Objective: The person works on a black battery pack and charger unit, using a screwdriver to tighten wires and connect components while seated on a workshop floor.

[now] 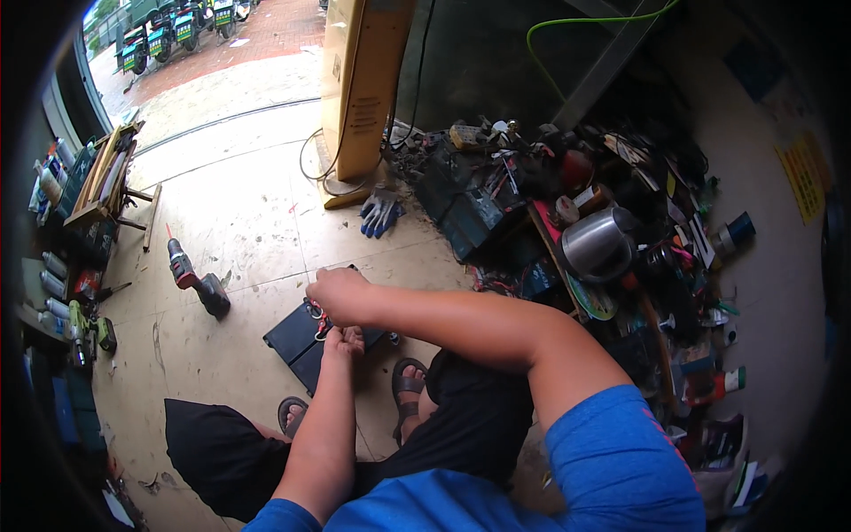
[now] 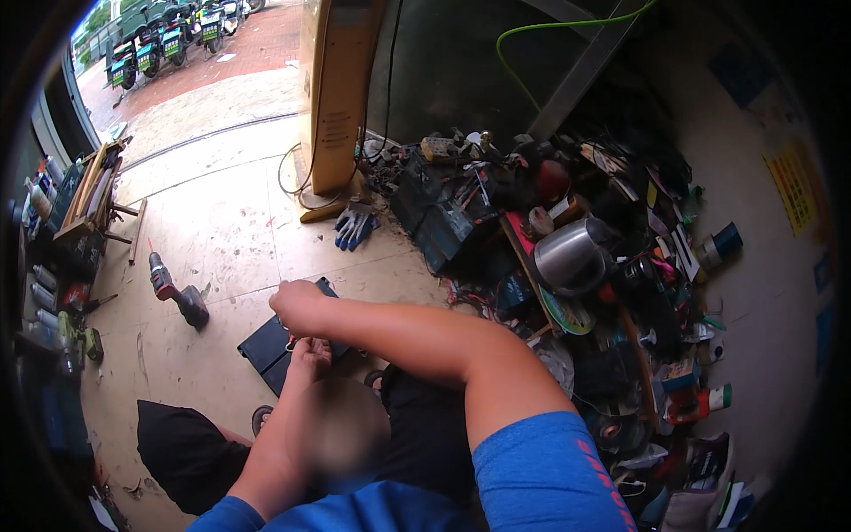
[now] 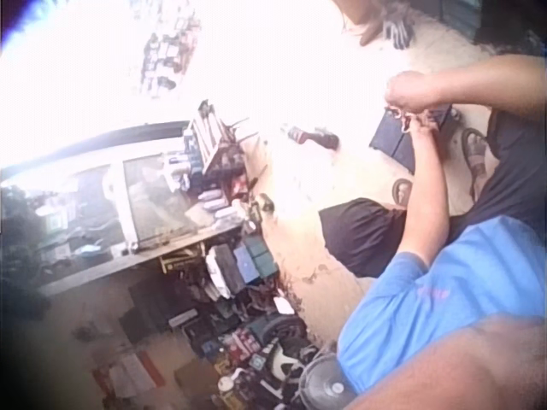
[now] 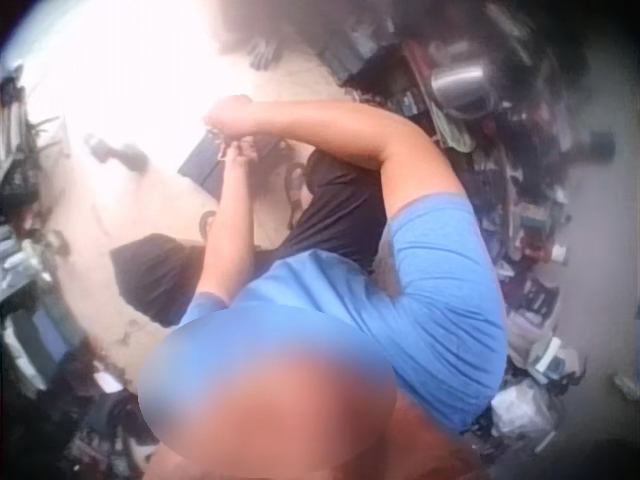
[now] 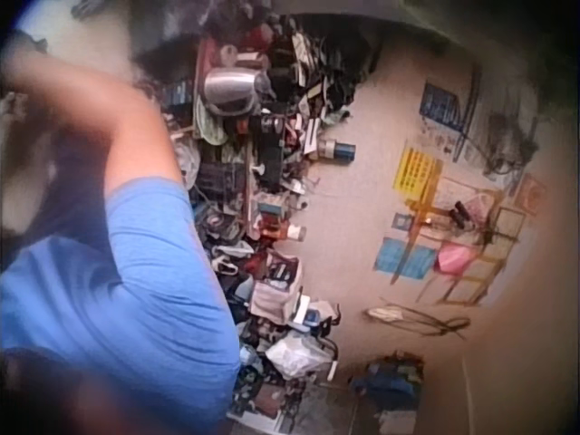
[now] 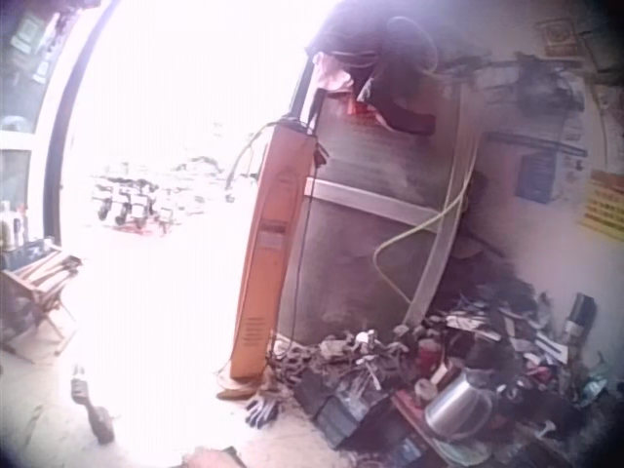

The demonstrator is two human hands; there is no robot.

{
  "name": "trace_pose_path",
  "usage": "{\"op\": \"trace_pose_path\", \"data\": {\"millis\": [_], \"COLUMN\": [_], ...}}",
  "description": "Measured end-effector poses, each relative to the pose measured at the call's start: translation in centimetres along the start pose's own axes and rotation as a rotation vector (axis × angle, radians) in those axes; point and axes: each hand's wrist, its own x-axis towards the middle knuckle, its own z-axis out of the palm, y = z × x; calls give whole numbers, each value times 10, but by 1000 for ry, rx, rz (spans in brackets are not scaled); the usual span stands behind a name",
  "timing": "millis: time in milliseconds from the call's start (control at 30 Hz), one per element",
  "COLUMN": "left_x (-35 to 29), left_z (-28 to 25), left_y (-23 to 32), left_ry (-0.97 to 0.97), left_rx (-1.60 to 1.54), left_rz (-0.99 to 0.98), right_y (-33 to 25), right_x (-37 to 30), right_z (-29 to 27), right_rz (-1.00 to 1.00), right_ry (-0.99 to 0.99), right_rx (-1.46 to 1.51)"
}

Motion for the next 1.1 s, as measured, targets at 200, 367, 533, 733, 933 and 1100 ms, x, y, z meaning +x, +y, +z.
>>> {"op": "trace_pose_path", "data": {"millis": [200,367,533,733,933,1100], "left_x": [3,8,-3,-3,4,-4], "left_z": [-3,-9,0,-2,-1,-10], "left_y": [6,16,-4,-5,-11,-2], "left_ry": [4,-33,2,75,67,-69], "left_rx": [-32,-83,-135,-203,-205,-101], "left_rz": [13,-2,-45,-45,2,-70], "right_y": [-6,-19,2,-14,-18,-11], "right_x": [1,21,6,5,10,4], "right_z": [-5,-5,-4,-15,-17,-13], "right_rz": [123,164,-47,52,136,-124], "right_ry": [9,-122,-26,-38,-155,46], "right_rx": [84,73,67,198,41,126]}}
